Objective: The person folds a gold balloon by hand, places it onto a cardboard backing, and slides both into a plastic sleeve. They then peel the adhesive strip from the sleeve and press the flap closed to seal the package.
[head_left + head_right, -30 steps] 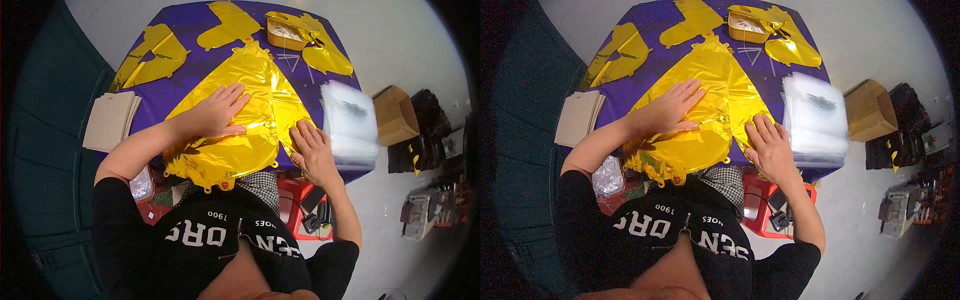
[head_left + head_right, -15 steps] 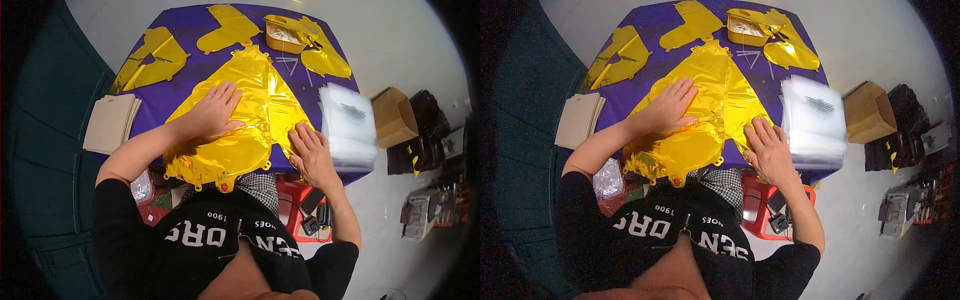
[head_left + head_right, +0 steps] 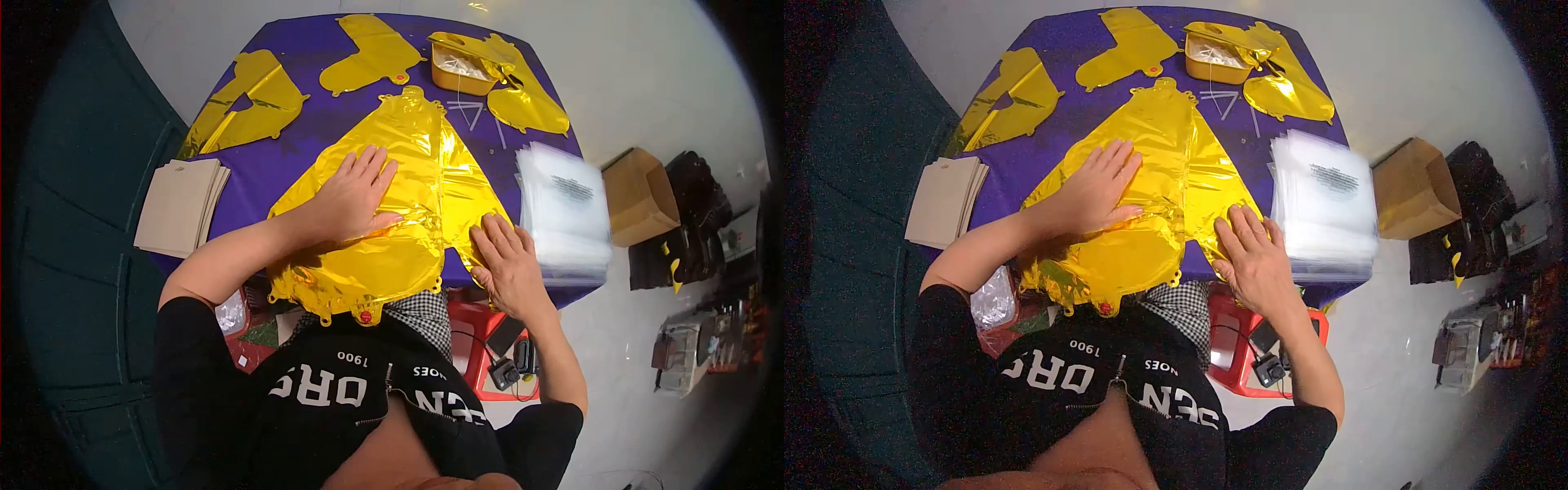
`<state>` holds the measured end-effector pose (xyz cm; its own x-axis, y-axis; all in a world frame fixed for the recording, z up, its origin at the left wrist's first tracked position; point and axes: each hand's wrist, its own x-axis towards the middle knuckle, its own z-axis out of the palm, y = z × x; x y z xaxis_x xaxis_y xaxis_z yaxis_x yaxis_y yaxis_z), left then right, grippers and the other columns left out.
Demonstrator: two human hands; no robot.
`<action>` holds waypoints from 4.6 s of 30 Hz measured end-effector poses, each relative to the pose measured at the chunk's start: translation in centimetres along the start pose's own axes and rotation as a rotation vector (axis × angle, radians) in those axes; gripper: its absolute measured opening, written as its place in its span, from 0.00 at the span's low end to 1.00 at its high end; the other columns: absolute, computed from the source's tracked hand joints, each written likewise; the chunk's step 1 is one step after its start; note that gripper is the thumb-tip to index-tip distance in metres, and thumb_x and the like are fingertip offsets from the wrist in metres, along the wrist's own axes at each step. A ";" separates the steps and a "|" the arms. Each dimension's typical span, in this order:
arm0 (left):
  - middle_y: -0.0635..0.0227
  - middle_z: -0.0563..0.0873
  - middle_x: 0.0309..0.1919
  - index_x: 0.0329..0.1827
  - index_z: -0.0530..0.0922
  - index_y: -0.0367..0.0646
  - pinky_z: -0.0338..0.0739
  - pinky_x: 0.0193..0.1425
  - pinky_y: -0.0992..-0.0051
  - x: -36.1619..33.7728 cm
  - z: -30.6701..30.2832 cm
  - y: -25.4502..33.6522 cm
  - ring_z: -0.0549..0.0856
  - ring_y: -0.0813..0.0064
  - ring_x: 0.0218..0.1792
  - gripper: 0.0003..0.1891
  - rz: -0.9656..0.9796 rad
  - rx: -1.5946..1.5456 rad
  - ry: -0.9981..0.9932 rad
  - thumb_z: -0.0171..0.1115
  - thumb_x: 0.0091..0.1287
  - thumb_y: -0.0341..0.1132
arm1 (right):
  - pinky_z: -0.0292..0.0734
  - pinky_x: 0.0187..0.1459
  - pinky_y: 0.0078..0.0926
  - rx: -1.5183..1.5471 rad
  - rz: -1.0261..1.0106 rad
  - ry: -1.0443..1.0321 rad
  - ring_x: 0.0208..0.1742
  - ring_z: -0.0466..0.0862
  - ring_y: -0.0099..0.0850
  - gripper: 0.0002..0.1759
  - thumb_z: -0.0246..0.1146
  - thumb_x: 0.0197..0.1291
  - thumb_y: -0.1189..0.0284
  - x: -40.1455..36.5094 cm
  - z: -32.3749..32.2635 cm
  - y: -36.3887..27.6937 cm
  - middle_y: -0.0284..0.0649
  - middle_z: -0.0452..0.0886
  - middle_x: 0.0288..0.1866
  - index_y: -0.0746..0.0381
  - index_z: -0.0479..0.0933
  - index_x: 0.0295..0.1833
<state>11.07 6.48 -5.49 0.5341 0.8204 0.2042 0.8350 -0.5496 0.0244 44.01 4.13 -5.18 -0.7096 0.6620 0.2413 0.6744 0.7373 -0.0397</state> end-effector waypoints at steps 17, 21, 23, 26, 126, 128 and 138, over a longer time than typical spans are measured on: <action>0.36 0.61 0.74 0.76 0.59 0.32 0.52 0.80 0.50 0.6 0.1 -0.3 0.58 0.41 0.77 0.41 -0.010 0.030 -0.042 0.55 0.72 0.56 | 0.60 0.72 0.50 0.017 -0.009 0.021 0.75 0.67 0.48 0.31 0.63 0.65 0.59 -0.2 0.1 0.0 0.52 0.70 0.72 0.64 0.71 0.69; 0.36 0.61 0.74 0.76 0.59 0.32 0.52 0.79 0.50 0.7 0.2 -0.3 0.59 0.40 0.76 0.41 -0.026 0.040 -0.044 0.54 0.72 0.57 | 0.60 0.72 0.50 0.012 -0.010 0.018 0.75 0.67 0.48 0.31 0.62 0.65 0.59 -0.2 0.2 0.1 0.52 0.69 0.73 0.64 0.71 0.69; 0.36 0.61 0.74 0.76 0.59 0.32 0.52 0.79 0.50 0.7 0.3 -0.3 0.59 0.40 0.76 0.41 -0.041 0.048 -0.044 0.54 0.72 0.58 | 0.59 0.72 0.50 0.011 -0.010 0.016 0.74 0.67 0.48 0.31 0.62 0.65 0.58 -0.2 0.2 0.1 0.52 0.69 0.73 0.64 0.71 0.69; 0.37 0.60 0.75 0.77 0.59 0.32 0.52 0.79 0.50 0.7 0.5 -0.5 0.59 0.40 0.76 0.41 -0.047 0.059 -0.051 0.53 0.72 0.58 | 0.59 0.72 0.50 0.018 -0.016 0.021 0.74 0.68 0.49 0.31 0.62 0.65 0.58 -0.2 0.3 0.2 0.52 0.69 0.73 0.64 0.71 0.69; 0.56 0.79 0.59 0.68 0.66 0.29 0.74 0.64 0.70 -16.1 -1.1 10.4 0.80 0.68 0.58 0.34 -0.707 -1.376 0.605 0.68 0.66 0.42 | 0.48 0.77 0.59 0.020 -0.192 0.039 0.72 0.66 0.66 0.45 0.58 0.62 0.41 8.0 2.5 -8.9 0.74 0.68 0.66 0.72 0.70 0.67; 0.62 0.83 0.54 0.63 0.72 0.32 0.75 0.62 0.71 -16.2 -0.6 10.9 0.82 0.73 0.56 0.25 -0.816 -1.458 0.543 0.64 0.67 0.36 | 0.48 0.76 0.59 0.016 -0.191 0.044 0.72 0.67 0.65 0.44 0.58 0.63 0.42 8.0 2.6 -8.9 0.74 0.69 0.66 0.72 0.70 0.67; 0.65 0.82 0.57 0.65 0.72 0.39 0.77 0.62 0.68 -12.5 3.1 14.3 0.84 0.68 0.56 0.24 -1.067 -1.843 0.943 0.66 0.66 0.29 | 0.49 0.76 0.58 0.002 -0.217 0.097 0.70 0.68 0.64 0.43 0.58 0.63 0.42 7.9 3.1 -8.7 0.73 0.70 0.66 0.72 0.71 0.66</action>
<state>16.74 -11.08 -10.76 -0.4900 0.8330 -0.2568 -0.5717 -0.0847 0.8161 31.91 3.38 -5.95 -0.8150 0.4716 0.3368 0.5073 0.8615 0.0213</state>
